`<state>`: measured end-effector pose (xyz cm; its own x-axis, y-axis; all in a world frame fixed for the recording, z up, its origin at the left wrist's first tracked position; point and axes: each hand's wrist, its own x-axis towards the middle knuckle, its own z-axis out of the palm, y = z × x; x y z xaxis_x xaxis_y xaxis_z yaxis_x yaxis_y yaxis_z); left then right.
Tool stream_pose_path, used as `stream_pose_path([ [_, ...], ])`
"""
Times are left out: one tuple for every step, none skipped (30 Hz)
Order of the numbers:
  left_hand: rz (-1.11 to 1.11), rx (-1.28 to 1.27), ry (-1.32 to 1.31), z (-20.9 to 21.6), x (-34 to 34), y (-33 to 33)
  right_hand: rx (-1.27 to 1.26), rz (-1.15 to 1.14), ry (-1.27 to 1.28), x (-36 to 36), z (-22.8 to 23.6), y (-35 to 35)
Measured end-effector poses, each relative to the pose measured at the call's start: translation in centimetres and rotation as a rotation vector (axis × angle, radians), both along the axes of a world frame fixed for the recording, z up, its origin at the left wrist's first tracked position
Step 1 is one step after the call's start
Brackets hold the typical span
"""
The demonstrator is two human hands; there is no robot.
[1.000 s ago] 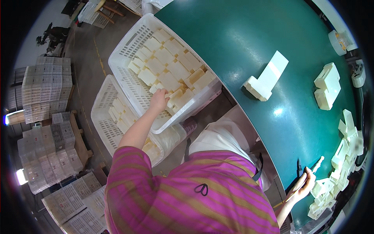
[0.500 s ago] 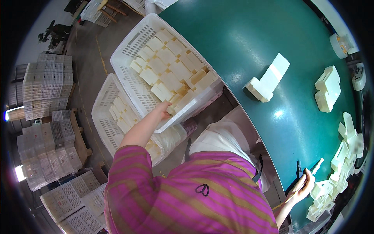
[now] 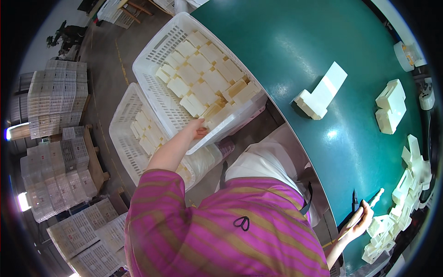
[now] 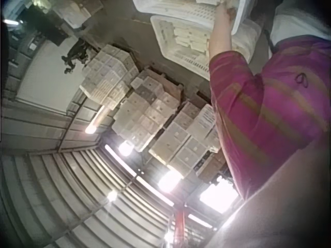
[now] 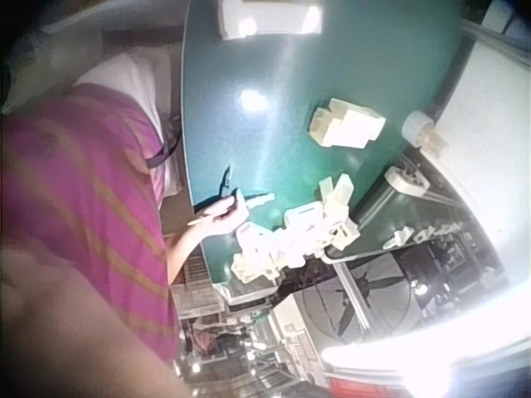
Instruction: Manually cleaning and deburring molded white plastic enclosures and sorting them into bins.
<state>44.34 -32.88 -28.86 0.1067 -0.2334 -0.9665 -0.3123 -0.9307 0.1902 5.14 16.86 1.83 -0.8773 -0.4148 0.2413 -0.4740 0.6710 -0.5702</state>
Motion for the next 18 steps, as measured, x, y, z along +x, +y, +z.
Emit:
stream_pose_path([
  [-0.001, -0.013, -0.009, 0.9, -1.2, 0.5, 0.000, -0.005, -0.001, 0.1, 0.1, -0.1],
  [0.002, -0.032, -0.022, 1.7, -1.7, 0.8, -0.004, 0.000, -0.003, 0.0, 0.1, -0.1],
  [0.006, -0.035, -0.024, 1.5, -1.5, 0.9, 0.009, 0.000, 0.000, 0.0, 0.1, 0.0],
  [-0.015, -0.066, -0.021, 0.9, -1.2, 1.0, 0.023, 0.000, 0.003, 0.0, 0.2, 0.0],
  [-0.038, -0.092, -0.015, 1.1, -1.6, 1.3, 0.023, 0.001, 0.004, 0.0, 0.2, 0.0],
  [-0.037, -0.091, -0.014, 1.3, -1.9, 1.5, 0.028, -0.001, 0.007, 0.0, 0.1, -0.1],
  [-0.041, -0.101, -0.028, 1.7, -2.1, 1.6, 0.032, -0.002, 0.010, 0.0, 0.1, -0.1],
  [-0.045, -0.113, -0.044, 2.3, -2.3, 1.7, 0.031, -0.002, 0.010, 0.0, 0.1, -0.1],
  [-0.045, -0.113, -0.045, 2.2, -2.2, 1.6, 0.027, -0.001, 0.010, 0.0, 0.1, 0.0],
  [-0.054, -0.129, -0.045, 2.0, -2.0, 1.5, 0.024, -0.001, 0.010, 0.0, 0.0, 0.0],
  [-0.064, -0.144, -0.045, 2.0, -2.0, 1.4, 0.024, -0.001, 0.009, 0.0, 0.0, 0.0],
  [-0.064, -0.143, -0.045, 2.0, -2.0, 1.2, 0.030, -0.007, 0.013, 0.0, 0.0, 0.1],
  [-0.088, -0.173, -0.053, 2.0, -1.9, 1.1, 0.036, -0.013, 0.016, 0.0, 0.0, 0.1],
  [-0.112, -0.201, -0.059, 2.4, -2.4, 1.3, 0.039, -0.013, 0.017, 0.0, 0.1, 0.1],
  [-0.112, -0.198, -0.058, 2.9, -2.7, 1.5, 0.043, -0.009, 0.020, 0.0, 0.1, 0.1],
  [-0.140, -0.220, -0.062, 3.5, -3.1, 1.8, 0.047, -0.005, 0.024, 0.0, 0.1, 0.1],
  [-0.166, -0.247, -0.070, 4.2, -3.3, 1.9, 0.045, -0.003, 0.023, 0.0, 0.1, 0.0],
  [-0.165, -0.249, -0.071, 3.7, -2.9, 1.8, 0.041, -0.003, 0.021, 0.0, 0.1, 0.0],
])
